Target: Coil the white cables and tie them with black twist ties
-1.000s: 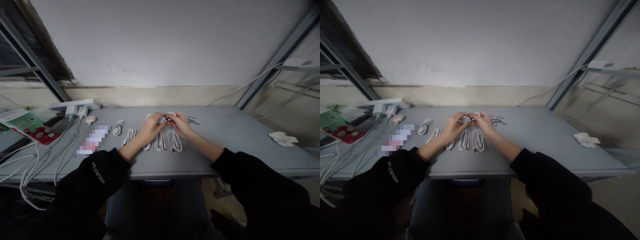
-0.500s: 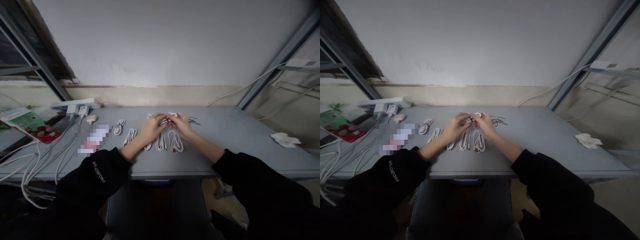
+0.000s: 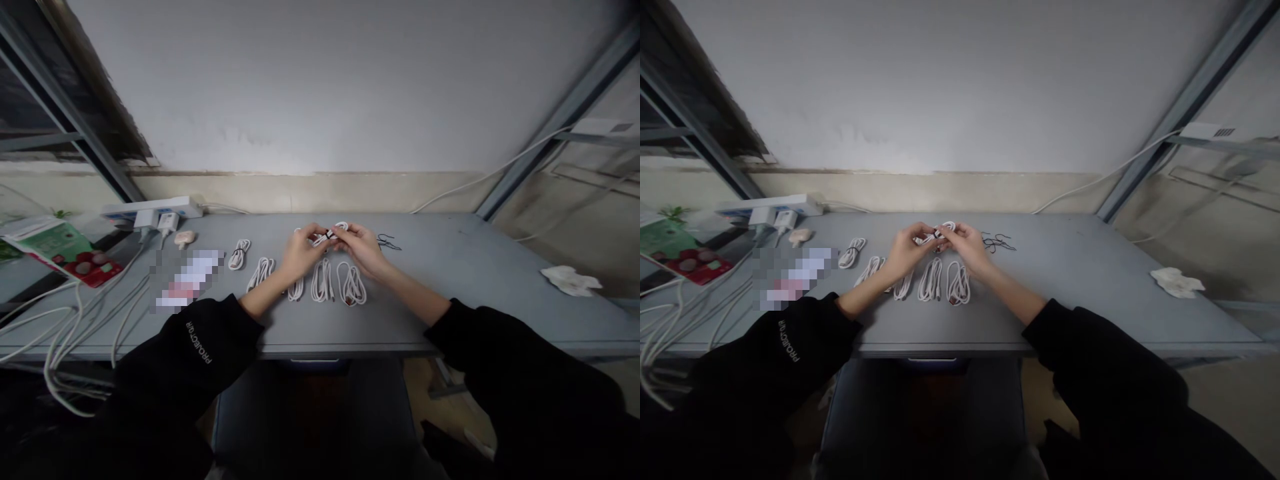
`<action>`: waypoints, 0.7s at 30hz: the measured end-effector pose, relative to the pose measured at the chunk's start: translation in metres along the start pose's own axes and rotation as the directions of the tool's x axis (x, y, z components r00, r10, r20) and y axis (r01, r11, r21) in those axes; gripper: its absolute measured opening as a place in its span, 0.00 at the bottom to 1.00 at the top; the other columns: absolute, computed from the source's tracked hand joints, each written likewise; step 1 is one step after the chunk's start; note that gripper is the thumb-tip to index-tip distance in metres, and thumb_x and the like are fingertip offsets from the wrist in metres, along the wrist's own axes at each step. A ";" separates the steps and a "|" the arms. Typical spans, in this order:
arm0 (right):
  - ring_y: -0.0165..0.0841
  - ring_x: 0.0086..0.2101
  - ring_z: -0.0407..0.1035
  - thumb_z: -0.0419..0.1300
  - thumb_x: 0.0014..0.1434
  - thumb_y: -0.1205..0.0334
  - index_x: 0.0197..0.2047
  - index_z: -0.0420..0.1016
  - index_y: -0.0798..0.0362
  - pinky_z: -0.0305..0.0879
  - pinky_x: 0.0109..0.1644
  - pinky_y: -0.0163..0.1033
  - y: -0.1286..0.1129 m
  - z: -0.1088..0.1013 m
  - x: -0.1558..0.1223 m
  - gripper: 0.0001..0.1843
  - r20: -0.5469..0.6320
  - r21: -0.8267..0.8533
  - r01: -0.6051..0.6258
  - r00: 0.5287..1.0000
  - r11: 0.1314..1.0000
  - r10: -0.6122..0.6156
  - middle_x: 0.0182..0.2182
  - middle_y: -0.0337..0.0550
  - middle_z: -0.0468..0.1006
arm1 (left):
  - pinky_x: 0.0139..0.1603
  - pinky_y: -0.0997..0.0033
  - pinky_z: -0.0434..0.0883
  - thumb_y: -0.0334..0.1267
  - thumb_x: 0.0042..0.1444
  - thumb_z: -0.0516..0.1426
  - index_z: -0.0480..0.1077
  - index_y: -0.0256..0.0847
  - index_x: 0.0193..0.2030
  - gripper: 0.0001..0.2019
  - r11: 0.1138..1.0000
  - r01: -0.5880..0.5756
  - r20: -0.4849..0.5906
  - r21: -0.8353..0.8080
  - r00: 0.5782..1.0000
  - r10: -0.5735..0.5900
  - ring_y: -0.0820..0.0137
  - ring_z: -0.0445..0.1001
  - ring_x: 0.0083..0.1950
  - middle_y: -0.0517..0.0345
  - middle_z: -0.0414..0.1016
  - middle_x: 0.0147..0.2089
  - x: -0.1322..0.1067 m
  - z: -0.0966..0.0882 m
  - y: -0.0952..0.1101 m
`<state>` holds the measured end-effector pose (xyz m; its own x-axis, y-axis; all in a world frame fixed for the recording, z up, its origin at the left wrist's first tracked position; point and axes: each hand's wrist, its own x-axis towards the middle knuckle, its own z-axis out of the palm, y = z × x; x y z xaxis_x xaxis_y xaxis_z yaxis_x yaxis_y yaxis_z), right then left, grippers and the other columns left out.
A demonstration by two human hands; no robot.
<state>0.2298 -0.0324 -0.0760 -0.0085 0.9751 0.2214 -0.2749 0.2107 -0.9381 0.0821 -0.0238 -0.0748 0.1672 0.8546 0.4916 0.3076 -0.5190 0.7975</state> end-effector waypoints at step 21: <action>0.27 0.25 0.67 0.66 0.52 0.51 0.37 0.77 0.54 0.61 0.24 0.34 0.003 -0.008 0.007 0.15 0.053 -0.261 0.042 0.998 0.964 -0.029 0.29 0.43 0.78 | 0.22 0.77 0.49 0.35 0.49 0.63 0.65 0.38 0.27 0.10 0.872 0.335 0.162 -0.358 0.942 -0.295 0.81 0.53 0.18 0.68 0.62 0.17 0.015 -0.018 0.008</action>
<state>0.2369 -0.0245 -0.0793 -0.0516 0.9636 0.2624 -0.0142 0.2620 -0.9650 0.0699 -0.0157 -0.0548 0.2184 0.9608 0.1706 -0.0109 -0.1724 0.9850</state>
